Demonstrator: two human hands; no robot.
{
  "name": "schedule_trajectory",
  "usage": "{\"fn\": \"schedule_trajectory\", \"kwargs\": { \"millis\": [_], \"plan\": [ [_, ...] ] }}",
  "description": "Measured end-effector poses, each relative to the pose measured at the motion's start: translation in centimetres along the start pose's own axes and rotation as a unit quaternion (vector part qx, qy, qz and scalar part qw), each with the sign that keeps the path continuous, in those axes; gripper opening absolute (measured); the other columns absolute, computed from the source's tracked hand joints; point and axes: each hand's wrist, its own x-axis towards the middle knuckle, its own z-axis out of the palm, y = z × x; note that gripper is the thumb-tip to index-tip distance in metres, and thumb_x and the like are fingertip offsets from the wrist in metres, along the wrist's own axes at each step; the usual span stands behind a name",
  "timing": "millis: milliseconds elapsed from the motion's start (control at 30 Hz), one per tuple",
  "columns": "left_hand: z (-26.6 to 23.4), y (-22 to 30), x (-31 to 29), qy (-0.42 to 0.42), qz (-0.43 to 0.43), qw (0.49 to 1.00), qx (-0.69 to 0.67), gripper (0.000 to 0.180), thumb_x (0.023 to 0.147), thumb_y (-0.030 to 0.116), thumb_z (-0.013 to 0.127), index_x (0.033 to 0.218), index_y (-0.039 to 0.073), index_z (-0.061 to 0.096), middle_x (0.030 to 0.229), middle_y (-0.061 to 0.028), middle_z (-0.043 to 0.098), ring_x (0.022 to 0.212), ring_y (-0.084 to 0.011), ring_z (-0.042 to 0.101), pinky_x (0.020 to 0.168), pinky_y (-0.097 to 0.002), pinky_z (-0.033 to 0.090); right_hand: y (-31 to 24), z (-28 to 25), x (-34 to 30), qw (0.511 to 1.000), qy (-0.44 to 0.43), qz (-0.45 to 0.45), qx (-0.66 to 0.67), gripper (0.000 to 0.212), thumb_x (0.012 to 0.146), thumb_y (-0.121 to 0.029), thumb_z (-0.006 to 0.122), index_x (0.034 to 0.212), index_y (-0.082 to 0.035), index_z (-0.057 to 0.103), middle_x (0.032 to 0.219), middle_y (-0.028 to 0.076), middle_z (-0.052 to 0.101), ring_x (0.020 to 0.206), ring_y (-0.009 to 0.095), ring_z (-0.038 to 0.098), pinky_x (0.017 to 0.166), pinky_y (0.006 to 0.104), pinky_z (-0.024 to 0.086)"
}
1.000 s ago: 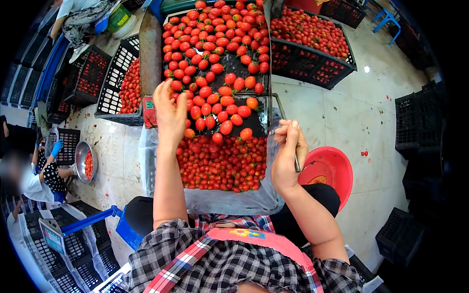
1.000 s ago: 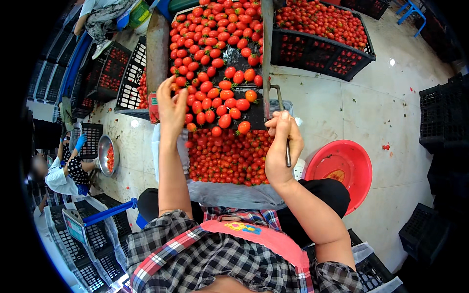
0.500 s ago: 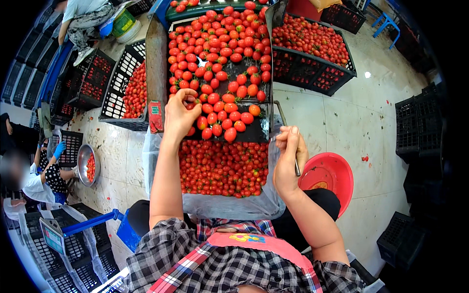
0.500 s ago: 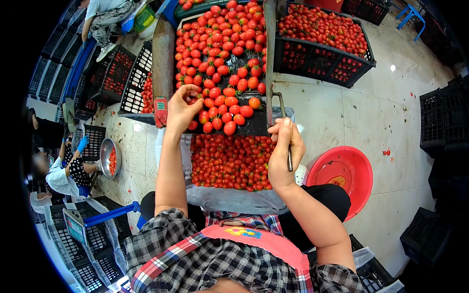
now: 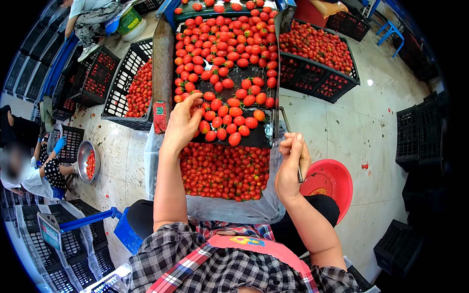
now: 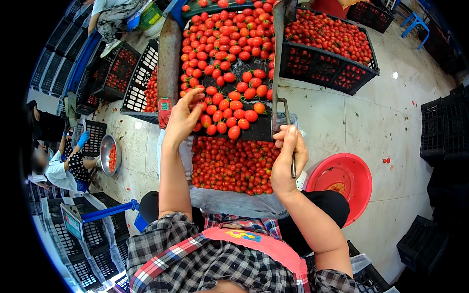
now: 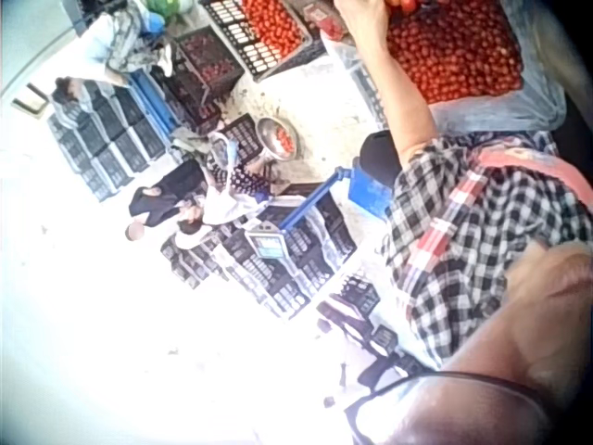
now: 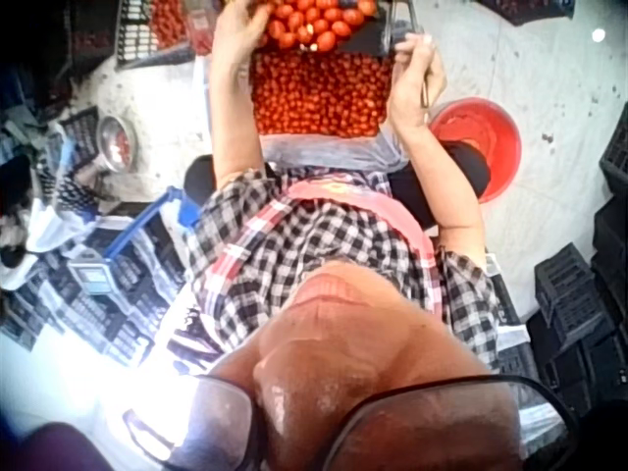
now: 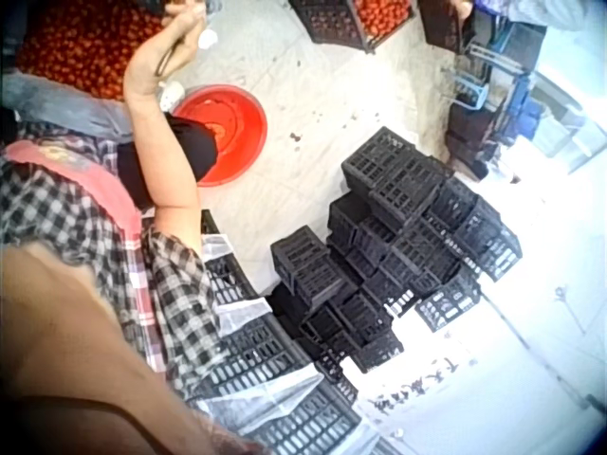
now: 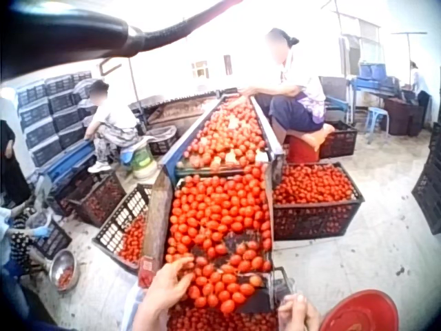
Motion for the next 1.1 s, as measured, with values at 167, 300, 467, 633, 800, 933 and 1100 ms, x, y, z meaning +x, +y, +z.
{"fn": "schedule_trajectory", "kwargs": {
  "millis": [167, 300, 467, 633, 800, 933, 1100],
  "plan": [
    [0.1, 0.7, 1.2, -0.033, 0.109, 0.993, 0.016, 0.025, 0.086, 0.002, 0.06, 0.111, 0.002, 0.061, 0.097, -0.0116, 0.065, 0.088, -0.0196, 0.062, 0.082, -0.0297, 0.049, 0.4, -0.2, 0.2, 1.0, 0.003, -0.013, -0.006, 0.039, 0.101, -0.025, 0.041, 0.074, -0.001, 0.056, 0.081, 0.003, 0.058, 0.07, 0.009, 0.044, 0.067, 0.0256, 0.039],
    [-0.1, -1.0, 4.5, 0.137, 0.174, 0.967, 0.127, 0.026, 0.089, 0.007, 0.056, 0.115, 0.007, 0.061, 0.118, -0.0163, 0.057, 0.109, -0.0315, 0.053, 0.094, -0.0396, 0.043, 0.4, -0.2, -0.1, 1.0, 0.001, -0.004, -0.007, 0.039, 0.101, -0.024, 0.042, 0.074, 0.0, 0.056, 0.081, 0.004, 0.058, 0.069, 0.009, 0.045, 0.067, 0.0258, 0.039],
    [2.5, -3.9, 3.3, 0.07, 0.166, 0.95, 0.256, 0.032, 0.092, 0.017, 0.057, 0.124, 0.013, 0.059, 0.146, -0.0155, 0.036, 0.137, -0.0351, 0.028, 0.111, -0.043, 0.025, 0.4, -0.3, 0.1, 1.0, -0.008, -0.016, -0.009, 0.039, 0.101, -0.025, 0.041, 0.074, -0.001, 0.056, 0.082, 0.004, 0.058, 0.07, 0.009, 0.045, 0.067, 0.0256, 0.04],
    [1.0, -1.6, -0.7, 0.097, 0.162, 0.961, 0.202, 0.026, 0.086, 0.019, 0.064, 0.112, 0.013, 0.065, 0.124, -0.0094, 0.052, 0.119, -0.0306, 0.044, 0.1, -0.0403, 0.032, 0.2, -0.4, 0.0, 1.0, -0.002, -0.005, -0.012, 0.04, 0.101, -0.026, 0.041, 0.074, -0.001, 0.056, 0.084, 0.004, 0.059, 0.07, 0.009, 0.045, 0.067, 0.0255, 0.04],
    [1.4, 0.0, -0.3, 0.051, 0.144, 0.938, 0.312, 0.026, 0.079, 0.02, 0.07, 0.102, 0.011, 0.066, 0.096, -0.0055, 0.058, 0.098, -0.0257, 0.051, 0.084, -0.0395, 0.038, 0.1, 0.0, -0.1, 1.0, -0.005, -0.009, -0.011, 0.04, 0.101, -0.027, 0.041, 0.074, -0.001, 0.056, 0.085, 0.004, 0.059, 0.07, 0.009, 0.045, 0.067, 0.0253, 0.04],
    [1.4, 0.6, 1.3, 0.023, 0.184, 0.926, 0.33, 0.023, 0.079, 0.018, 0.069, 0.099, 0.008, 0.064, 0.09, -0.0084, 0.058, 0.09, -0.0286, 0.054, 0.079, -0.0392, 0.044, 0.4, -0.1, 0.0, 1.0, -0.001, -0.017, -0.003, 0.041, 0.101, -0.027, 0.041, 0.074, -0.001, 0.056, 0.085, 0.004, 0.059, 0.07, 0.009, 0.045, 0.067, 0.0252, 0.039],
    [-1.6, 0.9, -1.1, 0.08, 0.161, 0.983, 0.028, 0.023, 0.075, 0.003, 0.069, 0.096, 0.006, 0.062, 0.089, -0.0045, 0.064, 0.073, -0.0131, 0.059, 0.067, -0.0259, 0.049, 0.6, -0.2, -0.2, 1.0, 0.011, -0.004, -0.009, 0.04, 0.101, -0.027, 0.042, 0.074, -0.001, 0.057, 0.084, 0.003, 0.059, 0.07, 0.009, 0.045, 0.066, 0.0252, 0.039]
  ]
}}
